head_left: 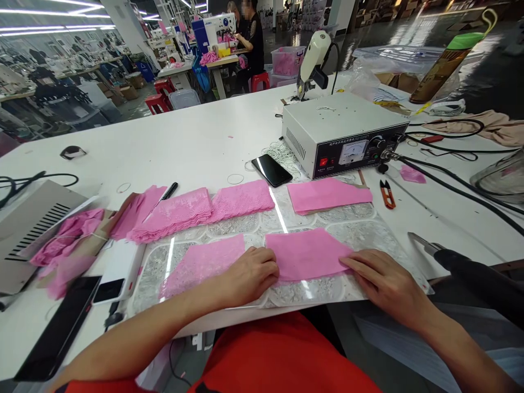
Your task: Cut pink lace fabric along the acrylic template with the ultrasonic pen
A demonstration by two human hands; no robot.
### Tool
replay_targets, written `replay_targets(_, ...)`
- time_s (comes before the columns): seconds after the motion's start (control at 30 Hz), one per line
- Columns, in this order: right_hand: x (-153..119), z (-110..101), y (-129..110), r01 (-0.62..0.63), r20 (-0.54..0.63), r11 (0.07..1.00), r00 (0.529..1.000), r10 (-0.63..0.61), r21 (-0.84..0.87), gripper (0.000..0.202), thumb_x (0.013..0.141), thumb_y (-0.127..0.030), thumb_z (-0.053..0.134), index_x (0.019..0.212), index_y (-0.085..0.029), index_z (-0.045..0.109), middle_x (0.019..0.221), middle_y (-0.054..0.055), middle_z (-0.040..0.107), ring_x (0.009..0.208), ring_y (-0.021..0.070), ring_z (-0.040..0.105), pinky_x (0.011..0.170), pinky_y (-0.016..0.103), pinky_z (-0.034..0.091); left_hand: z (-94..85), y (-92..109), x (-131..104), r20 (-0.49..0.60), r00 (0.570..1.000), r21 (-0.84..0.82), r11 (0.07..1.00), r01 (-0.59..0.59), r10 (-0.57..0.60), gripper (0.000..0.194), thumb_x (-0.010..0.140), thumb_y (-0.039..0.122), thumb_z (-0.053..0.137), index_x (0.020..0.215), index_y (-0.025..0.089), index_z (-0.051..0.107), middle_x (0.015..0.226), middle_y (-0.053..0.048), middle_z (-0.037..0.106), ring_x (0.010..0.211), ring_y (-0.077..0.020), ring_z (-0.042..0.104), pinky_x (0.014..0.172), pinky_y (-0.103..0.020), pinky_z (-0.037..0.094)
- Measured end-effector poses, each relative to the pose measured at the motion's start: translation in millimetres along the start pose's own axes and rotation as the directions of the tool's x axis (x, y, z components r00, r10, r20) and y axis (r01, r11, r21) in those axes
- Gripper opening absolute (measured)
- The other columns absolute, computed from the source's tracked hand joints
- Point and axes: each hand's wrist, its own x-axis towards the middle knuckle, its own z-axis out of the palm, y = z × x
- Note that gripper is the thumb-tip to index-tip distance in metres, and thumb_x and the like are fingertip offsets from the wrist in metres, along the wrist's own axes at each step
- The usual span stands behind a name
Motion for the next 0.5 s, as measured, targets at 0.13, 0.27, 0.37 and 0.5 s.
replay_targets(0.13,-0.9,0.6,0.2,-0.002,0.001,1.000,1.000,0.002,0.002,0.033,0.083,-0.001,0.057,0.113,-0.015,0.063,0.096,0.010,0.068,0.090,0.0218,0.063,0.080,0.037,0.054,1.6,-3.4,-5.6,-0.052,0.998,0.000,1.000,-0.023,0.023,0.009,0.091,0.015,0.053,0.090,0.017,0.061,0.099,-0.006,0.059,0.090,-0.0163,0.055,0.082,-0.029,0.043)
replay_targets(0.27,-2.0,1.4,1.0,-0.004,-0.009,1.000,1.000,0.004,0.013,0.033,0.083,-0.001,0.058,0.112,-0.015,0.063,0.095,0.010,0.068,0.089,0.0214,0.063,0.081,0.037,0.054,4.7,-8.6,-9.0,-0.086,0.992,0.073,0.994,-0.087,0.093,0.012,0.093,0.017,0.051,0.097,0.017,0.063,0.104,-0.007,0.060,0.090,-0.0167,0.055,0.082,-0.031,0.041)
replay_targets(0.37,-2.3,1.8,1.1,-0.015,-0.009,1.000,1.000,0.015,0.017,0.034,0.083,-0.001,0.057,0.113,-0.016,0.063,0.095,0.009,0.068,0.089,0.0211,0.064,0.081,0.037,0.054,6.3,-10.0,-8.6,-0.086,0.988,0.139,0.984,-0.115,0.128,0.018,0.096,0.019,0.048,0.093,0.018,0.066,0.100,-0.007,0.061,0.086,-0.0160,0.054,0.081,-0.031,0.040)
replay_targets(0.5,-1.9,3.2,0.2,-0.029,-0.015,0.999,0.999,0.029,0.021,0.035,0.084,-0.002,0.056,0.114,-0.019,0.063,0.095,0.008,0.069,0.089,0.0204,0.064,0.080,0.036,0.055,6.7,-9.1,-8.3,-0.116,0.984,0.136,0.983,-0.122,0.138,0.021,0.097,0.019,0.048,0.091,0.017,0.068,0.098,-0.007,0.061,0.086,-0.0158,0.055,0.082,-0.031,0.041)
